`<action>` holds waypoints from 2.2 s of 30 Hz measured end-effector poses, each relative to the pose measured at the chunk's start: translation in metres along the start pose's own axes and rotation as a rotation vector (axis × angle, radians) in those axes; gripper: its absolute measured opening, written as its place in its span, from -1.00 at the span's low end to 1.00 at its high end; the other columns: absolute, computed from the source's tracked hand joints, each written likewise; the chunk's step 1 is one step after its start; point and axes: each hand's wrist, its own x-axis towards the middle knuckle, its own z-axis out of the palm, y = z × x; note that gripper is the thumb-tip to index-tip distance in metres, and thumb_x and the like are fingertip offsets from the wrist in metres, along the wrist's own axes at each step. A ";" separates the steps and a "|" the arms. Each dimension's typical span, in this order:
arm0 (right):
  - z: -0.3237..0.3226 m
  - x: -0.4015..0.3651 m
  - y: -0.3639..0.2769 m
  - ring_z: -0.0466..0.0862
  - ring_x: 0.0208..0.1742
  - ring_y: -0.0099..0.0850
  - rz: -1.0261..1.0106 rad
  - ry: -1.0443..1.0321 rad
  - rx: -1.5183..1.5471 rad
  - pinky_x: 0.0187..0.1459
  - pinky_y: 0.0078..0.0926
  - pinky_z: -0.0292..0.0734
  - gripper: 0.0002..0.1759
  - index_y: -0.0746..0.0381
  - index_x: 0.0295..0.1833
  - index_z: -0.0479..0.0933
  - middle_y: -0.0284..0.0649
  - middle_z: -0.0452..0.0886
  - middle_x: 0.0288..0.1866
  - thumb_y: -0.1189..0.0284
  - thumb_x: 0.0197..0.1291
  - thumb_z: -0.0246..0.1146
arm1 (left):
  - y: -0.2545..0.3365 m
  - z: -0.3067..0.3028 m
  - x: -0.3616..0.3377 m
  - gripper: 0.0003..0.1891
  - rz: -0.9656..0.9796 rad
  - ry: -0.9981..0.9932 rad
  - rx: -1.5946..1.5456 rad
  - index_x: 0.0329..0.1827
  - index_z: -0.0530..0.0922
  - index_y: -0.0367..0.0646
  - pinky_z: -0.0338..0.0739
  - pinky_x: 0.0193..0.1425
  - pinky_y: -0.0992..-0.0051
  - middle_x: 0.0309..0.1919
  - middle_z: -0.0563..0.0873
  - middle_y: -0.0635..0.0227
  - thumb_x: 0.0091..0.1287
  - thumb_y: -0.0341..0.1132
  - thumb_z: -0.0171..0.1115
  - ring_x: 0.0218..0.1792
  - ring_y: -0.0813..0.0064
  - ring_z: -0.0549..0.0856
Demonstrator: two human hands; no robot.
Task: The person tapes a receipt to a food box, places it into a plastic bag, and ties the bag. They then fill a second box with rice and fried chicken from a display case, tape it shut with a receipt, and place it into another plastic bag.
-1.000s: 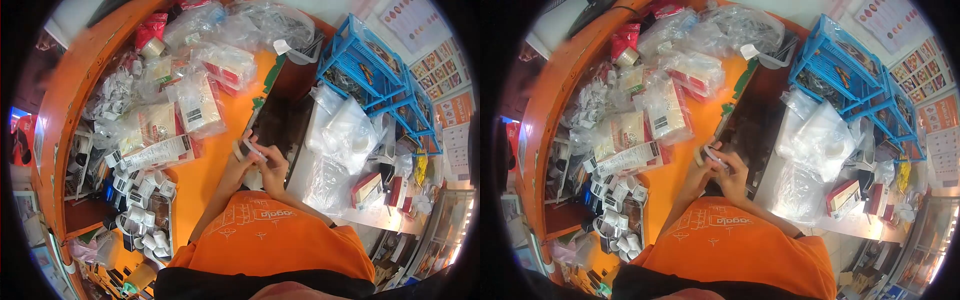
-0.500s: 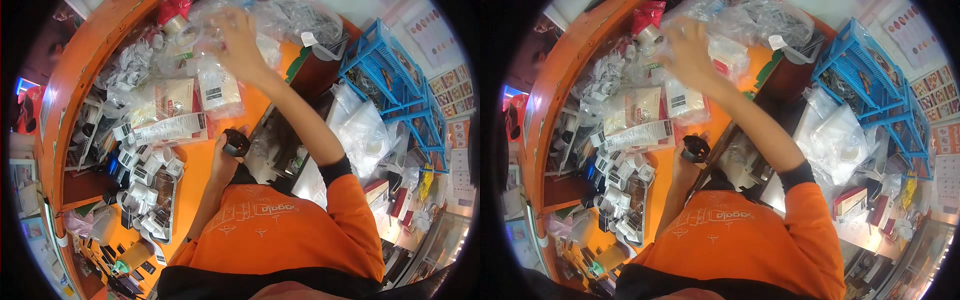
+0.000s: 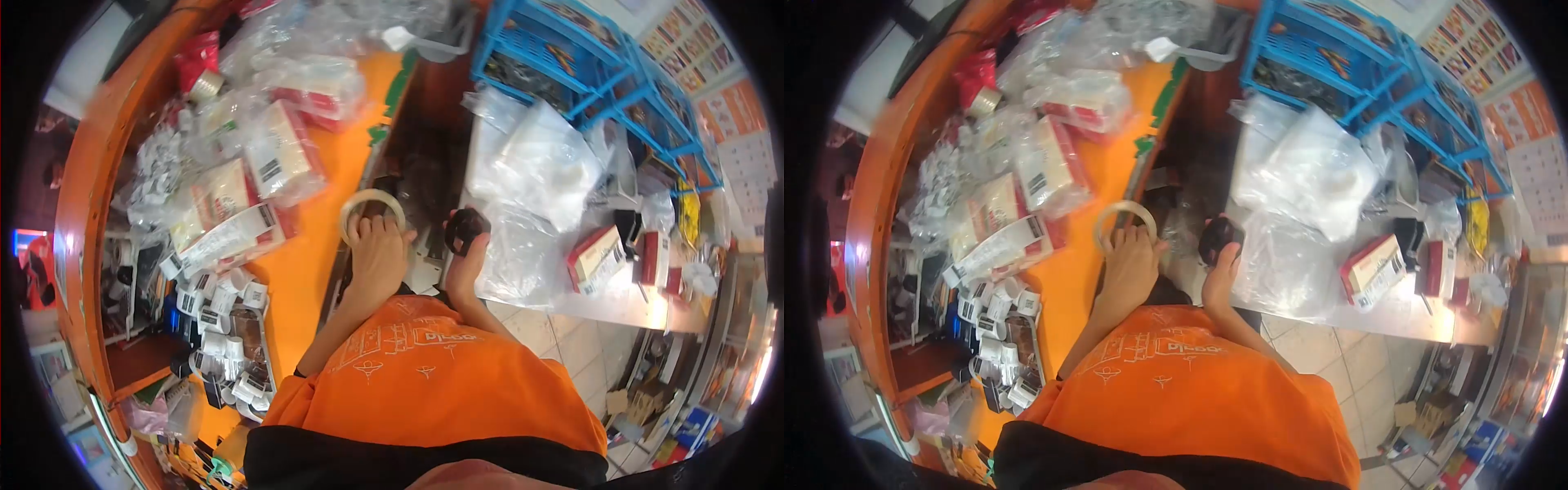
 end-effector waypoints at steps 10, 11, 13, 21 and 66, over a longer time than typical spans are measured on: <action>-0.120 0.018 -0.112 0.54 0.17 -0.17 -0.270 -0.154 0.180 0.16 -0.24 0.44 -0.24 0.24 0.25 0.27 -0.23 0.47 0.00 -0.21 0.29 -0.01 | 0.155 0.041 0.040 -0.55 0.585 -0.044 -0.786 -0.70 0.50 -0.16 0.37 -0.45 0.26 -0.70 0.52 0.22 0.33 -0.10 0.10 -0.59 0.13 0.57; -0.139 0.019 -0.126 0.57 0.03 -0.27 -0.224 -0.113 0.151 0.07 -0.35 0.47 -0.17 0.26 0.24 0.27 -0.21 0.47 0.02 -0.28 0.22 0.03 | 0.176 0.054 0.042 -0.59 0.506 0.257 -0.878 -0.63 0.51 -0.15 0.36 -0.39 0.28 -0.57 0.55 0.21 0.33 -0.08 0.10 -0.51 0.17 0.58; -0.180 0.026 -0.156 0.57 -0.02 -0.27 -0.276 -0.111 -0.099 0.03 -0.36 0.47 -0.15 0.27 0.23 0.27 -0.20 0.47 0.01 -0.30 0.22 0.01 | 0.222 0.084 0.042 -0.63 0.277 0.604 -1.133 -0.12 0.54 -0.19 0.42 -0.10 0.29 -0.04 0.56 0.18 0.40 -0.02 0.04 -0.04 0.26 0.58; -0.281 0.047 -0.218 0.31 0.06 0.00 -0.718 -0.100 -1.323 0.15 -0.03 0.16 -0.21 0.23 0.21 0.32 0.02 0.37 0.04 -0.15 0.07 0.26 | 0.378 0.136 0.016 -0.31 -0.360 -0.133 -2.170 0.40 0.20 -0.14 0.30 0.36 0.39 0.19 0.48 0.24 0.49 0.24 -0.40 0.23 0.38 0.46; -0.361 0.090 -0.295 0.72 -0.26 -0.40 -0.778 -0.236 -0.870 -0.27 -0.60 0.64 -0.59 0.31 -0.09 0.66 -0.07 0.70 -0.08 0.65 -0.16 0.50 | 0.444 0.138 0.085 -0.61 -0.146 -0.013 -1.820 -0.16 0.52 -0.23 0.45 -0.11 0.62 -0.36 0.56 0.42 0.53 -0.07 -0.11 -0.29 0.63 0.56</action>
